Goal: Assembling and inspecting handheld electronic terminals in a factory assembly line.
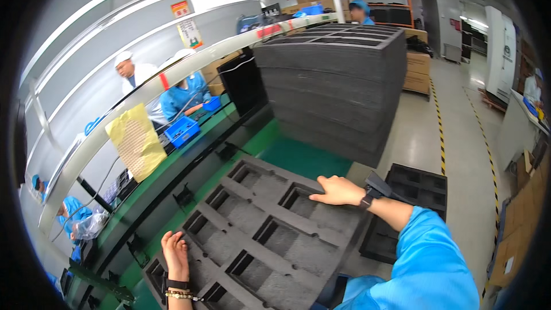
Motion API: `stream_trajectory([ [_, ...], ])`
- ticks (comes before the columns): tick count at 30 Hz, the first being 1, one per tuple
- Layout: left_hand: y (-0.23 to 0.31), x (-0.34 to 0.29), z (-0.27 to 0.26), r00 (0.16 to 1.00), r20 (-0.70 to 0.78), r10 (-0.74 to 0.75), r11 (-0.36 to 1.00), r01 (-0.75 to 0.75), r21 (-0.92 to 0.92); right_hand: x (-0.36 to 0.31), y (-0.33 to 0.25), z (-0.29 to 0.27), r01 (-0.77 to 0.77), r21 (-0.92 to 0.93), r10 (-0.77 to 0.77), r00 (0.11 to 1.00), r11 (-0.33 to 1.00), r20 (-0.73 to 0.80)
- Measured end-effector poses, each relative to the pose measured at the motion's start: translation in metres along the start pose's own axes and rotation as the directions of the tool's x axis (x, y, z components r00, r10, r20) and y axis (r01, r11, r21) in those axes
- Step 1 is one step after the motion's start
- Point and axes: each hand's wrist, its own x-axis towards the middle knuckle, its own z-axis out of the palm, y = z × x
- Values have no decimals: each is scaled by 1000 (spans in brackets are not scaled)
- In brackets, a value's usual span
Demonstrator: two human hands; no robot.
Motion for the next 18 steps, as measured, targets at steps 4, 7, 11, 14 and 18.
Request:
stream_trajectory([
  [4,47,-32,21,988,30,149,985,-151,79,-1,0,17,96,179,-81,993,979,-91],
  [7,77,-102,61,947,114,300,937,-315,154,-47,38,32,133,306,-81,981,943,-177],
  [11,112,-144,67,839,364,405,811,-513,280,-99,42,32,247,512,-61,934,822,-353],
  [14,123,-187,87,746,503,436,837,-541,77,-156,57,9,360,552,-9,843,752,-537],
  [18,139,-236,129,285,768,574,651,-727,-217,-234,87,-39,323,636,273,702,700,-658],
])
